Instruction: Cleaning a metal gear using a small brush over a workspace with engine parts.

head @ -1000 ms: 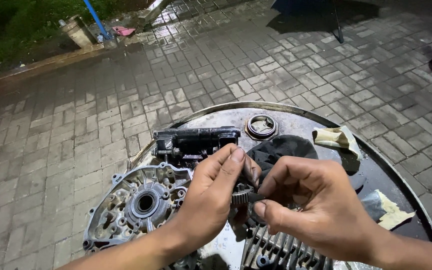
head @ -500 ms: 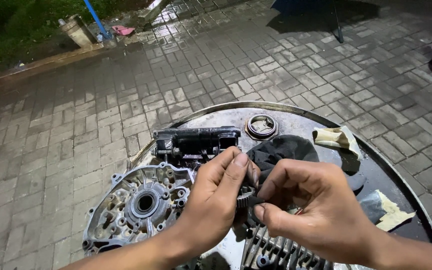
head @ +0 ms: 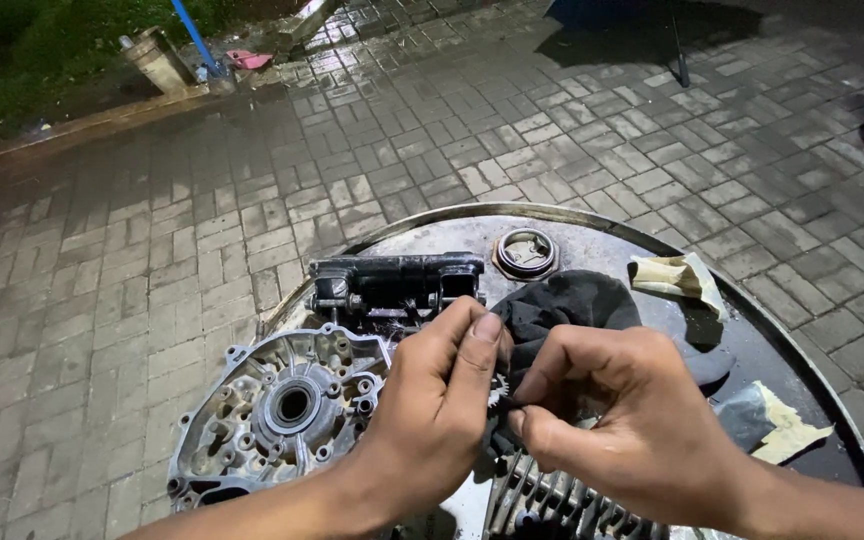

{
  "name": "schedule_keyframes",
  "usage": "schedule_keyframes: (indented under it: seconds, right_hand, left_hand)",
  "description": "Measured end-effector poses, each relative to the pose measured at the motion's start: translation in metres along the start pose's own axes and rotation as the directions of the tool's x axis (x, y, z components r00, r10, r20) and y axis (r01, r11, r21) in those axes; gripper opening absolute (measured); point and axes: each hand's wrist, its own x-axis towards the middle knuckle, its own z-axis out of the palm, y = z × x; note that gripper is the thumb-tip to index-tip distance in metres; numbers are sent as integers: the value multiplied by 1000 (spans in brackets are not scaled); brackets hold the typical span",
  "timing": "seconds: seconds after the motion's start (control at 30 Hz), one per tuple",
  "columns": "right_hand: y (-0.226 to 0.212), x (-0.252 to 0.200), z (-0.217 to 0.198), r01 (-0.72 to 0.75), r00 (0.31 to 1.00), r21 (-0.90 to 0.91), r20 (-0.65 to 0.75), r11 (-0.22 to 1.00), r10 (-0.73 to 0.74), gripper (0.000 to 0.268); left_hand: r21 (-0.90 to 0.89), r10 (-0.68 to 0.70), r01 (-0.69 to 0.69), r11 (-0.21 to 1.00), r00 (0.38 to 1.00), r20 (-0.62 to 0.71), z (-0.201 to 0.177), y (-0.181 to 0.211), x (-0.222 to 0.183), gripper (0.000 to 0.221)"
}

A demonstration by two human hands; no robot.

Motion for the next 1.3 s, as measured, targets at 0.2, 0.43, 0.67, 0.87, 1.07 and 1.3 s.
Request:
schedule_keyframes:
  seconds: [0.2, 0.43, 0.67, 0.87, 1.07, 1.3]
  right_hand:
    - [6, -1, 0, 27, 1000, -9, 5, 1000, -27, 15]
    - [7, -2, 3, 14, 1000, -11, 1, 1000, -14, 20]
    - [9, -4, 7, 49, 999, -14, 3, 999, -49, 17]
    - [6, -4, 9, 26, 999, -28, -34, 999, -27, 24]
    - [8, -2, -1, 67, 994, -15, -89, 998, -68, 26]
    - [9, -1, -4, -40, 999, 180, -9, 983, 42, 25]
  left_hand:
    - [-29, -98, 98, 995, 995, 11, 1, -1, 0, 31]
    - [-52, -102, 101, 994, 995, -4, 1, 0, 1, 31]
    - [-15, -96, 95, 995, 994, -43, 1, 2, 0, 32]
    - [83, -9, 13, 996, 999, -49, 0, 1, 0, 32]
    - [70, 55, -63, 996, 993, 106, -12, 15, 3, 36]
    - [33, 161, -165, 986, 981, 104, -13, 12, 2, 33]
